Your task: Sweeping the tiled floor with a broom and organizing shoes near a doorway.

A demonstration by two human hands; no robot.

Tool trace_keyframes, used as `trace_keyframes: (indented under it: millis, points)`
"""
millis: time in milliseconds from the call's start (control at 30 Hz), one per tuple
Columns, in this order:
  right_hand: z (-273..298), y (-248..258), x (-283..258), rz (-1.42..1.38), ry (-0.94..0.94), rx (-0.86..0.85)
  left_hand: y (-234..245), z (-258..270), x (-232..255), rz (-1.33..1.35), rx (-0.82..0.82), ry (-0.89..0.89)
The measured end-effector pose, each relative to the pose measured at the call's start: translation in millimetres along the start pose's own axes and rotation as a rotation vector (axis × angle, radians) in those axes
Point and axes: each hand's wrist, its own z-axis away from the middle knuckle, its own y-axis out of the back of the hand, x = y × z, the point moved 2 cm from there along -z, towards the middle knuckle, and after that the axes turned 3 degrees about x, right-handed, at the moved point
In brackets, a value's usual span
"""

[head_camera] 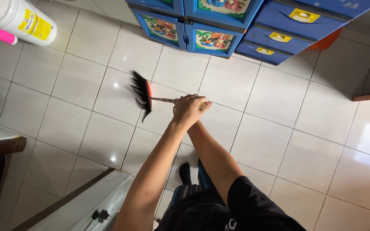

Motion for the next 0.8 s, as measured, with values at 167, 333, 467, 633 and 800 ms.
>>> trace_keyframes:
  millis: [167,333,467,633,800]
  points:
    - [-27,65,-19,-0.143,0.086,-0.020,-57,-49,-1,0.077,-0.111,-0.113]
    - [1,145,-98,-0.219,0.180,-0.007,-100,-63,39,0.203,-0.132,-0.281]
    - [4,111,-155,-0.316,0.111,0.252,-121,-67,103,0.251,-0.347,-0.394]
    - [10,60,-220,-0.453,0.044,0.531,-139,-58,178,0.403,-0.420,-0.623]
    - [41,35,-264,-0.167,0.109,0.647,-144,-32,226,0.618,-0.507,-0.713]
